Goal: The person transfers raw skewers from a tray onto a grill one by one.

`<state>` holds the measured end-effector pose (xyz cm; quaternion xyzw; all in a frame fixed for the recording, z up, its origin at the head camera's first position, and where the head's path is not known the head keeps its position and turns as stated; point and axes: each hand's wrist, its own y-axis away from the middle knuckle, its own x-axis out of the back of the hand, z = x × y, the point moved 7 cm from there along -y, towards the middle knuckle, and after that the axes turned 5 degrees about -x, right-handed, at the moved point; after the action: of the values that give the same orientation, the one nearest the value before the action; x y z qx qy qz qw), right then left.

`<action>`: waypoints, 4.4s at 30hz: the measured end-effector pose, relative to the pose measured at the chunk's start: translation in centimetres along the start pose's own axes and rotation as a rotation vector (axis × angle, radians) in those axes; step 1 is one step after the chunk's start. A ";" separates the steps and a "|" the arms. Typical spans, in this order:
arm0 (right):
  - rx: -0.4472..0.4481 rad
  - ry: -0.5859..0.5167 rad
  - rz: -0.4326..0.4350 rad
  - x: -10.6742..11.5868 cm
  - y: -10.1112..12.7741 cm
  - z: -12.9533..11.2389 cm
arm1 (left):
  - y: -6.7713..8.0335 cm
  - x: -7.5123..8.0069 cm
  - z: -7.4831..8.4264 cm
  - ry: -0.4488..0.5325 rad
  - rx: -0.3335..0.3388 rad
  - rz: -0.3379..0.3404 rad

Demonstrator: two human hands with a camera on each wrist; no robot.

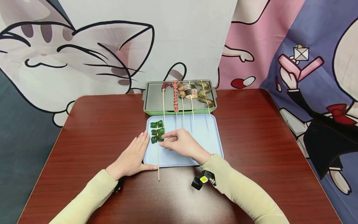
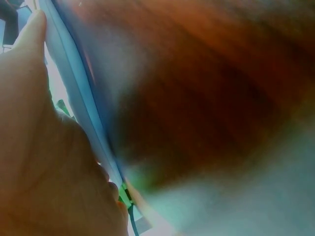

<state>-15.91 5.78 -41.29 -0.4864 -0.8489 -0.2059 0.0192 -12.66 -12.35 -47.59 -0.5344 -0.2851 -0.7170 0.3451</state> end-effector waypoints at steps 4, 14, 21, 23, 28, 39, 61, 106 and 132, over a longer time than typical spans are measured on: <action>-0.029 -0.026 -0.025 -1.5 -0.4 2.3 | 0.0 0.0 0.0 -0.001 0.005 -0.009; -0.095 -0.184 -0.036 -4.3 -1.5 5.9 | -0.1 -0.3 -0.1 -0.013 -0.001 -0.007; -0.142 -0.273 -0.049 -5.3 -1.7 6.7 | -0.1 -0.3 -0.2 -0.023 0.004 -0.019; -0.134 -0.273 -0.050 -5.4 -1.7 6.8 | 0.0 -0.2 -0.1 -0.024 0.003 -0.020; -0.114 -0.287 -0.048 -5.6 -1.8 6.9 | 0.0 -0.2 -0.1 -0.019 0.001 -0.025; -0.120 -0.338 -0.047 -5.2 -1.3 6.6 | 0.1 -0.1 0.1 -0.008 0.001 -0.012; -0.077 -0.412 -0.039 -4.7 -0.4 6.2 | 0.0 -0.2 0.0 -0.006 0.001 -0.009; 0.225 -0.302 0.125 2.4 -2.4 -6.7 | 0.1 -0.8 -0.5 0.011 0.006 0.010; -0.094 -0.266 0.143 2.8 -11.3 -5.2 | 0.0 -0.2 -0.1 0.006 -0.001 -0.002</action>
<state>-27.69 1.20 -39.63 -0.5691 -0.7965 -0.1772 -0.1012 -12.65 -12.43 -47.80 -0.5320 -0.2842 -0.7192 0.3449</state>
